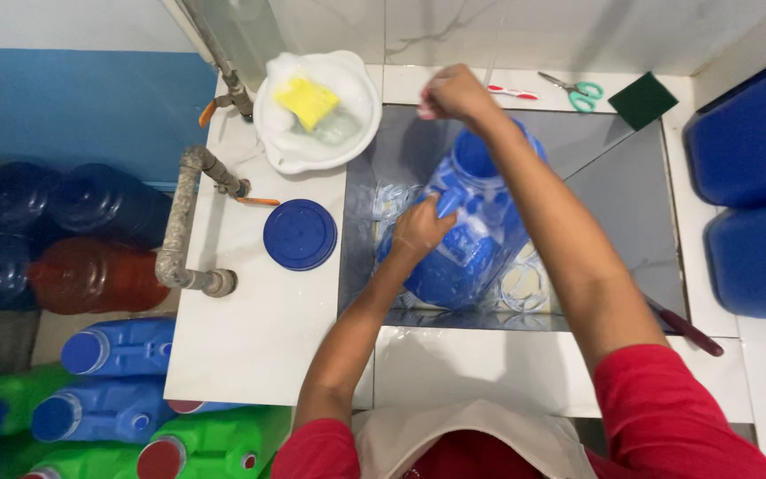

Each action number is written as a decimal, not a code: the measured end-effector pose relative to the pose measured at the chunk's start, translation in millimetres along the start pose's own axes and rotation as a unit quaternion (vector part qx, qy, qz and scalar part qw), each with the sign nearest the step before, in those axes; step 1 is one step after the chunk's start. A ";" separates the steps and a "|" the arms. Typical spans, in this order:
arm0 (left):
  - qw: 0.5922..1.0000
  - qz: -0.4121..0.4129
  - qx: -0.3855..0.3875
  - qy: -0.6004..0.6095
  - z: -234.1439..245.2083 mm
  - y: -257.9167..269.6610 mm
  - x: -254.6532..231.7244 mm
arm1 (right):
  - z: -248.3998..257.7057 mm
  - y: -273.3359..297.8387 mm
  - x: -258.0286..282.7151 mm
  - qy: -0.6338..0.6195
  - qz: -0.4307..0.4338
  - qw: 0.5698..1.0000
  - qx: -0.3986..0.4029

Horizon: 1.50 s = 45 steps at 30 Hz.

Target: The person cleans a large blue plastic container in a sink. They use scissors to cut the container's lid, then scrub the exterior with a yellow sponge. The person rinses the container with water from the tap, shakes it, and finally places it on a shelf with other containers.

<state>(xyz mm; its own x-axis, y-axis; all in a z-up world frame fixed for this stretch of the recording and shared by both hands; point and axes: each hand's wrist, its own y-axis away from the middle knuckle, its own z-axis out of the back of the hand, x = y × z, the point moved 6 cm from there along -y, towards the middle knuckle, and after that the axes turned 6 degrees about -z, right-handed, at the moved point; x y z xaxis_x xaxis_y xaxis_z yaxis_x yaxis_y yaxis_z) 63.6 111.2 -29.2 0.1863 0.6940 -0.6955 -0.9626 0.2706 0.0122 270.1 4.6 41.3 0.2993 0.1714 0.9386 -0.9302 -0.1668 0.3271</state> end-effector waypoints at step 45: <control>0.987 -0.126 0.015 -0.102 33.0 -42.3 9.7 | 52.1 77.3 40.7 0.189 -0.070 0.972 0.118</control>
<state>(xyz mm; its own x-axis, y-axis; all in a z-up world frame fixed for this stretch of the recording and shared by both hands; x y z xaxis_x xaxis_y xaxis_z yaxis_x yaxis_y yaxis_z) 112.6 128.5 -12.8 0.4569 0.7210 -0.5210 -0.8752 0.4691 -0.1184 221.5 -51.9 110.5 0.2787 0.5453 0.7906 -0.7982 -0.3262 0.5064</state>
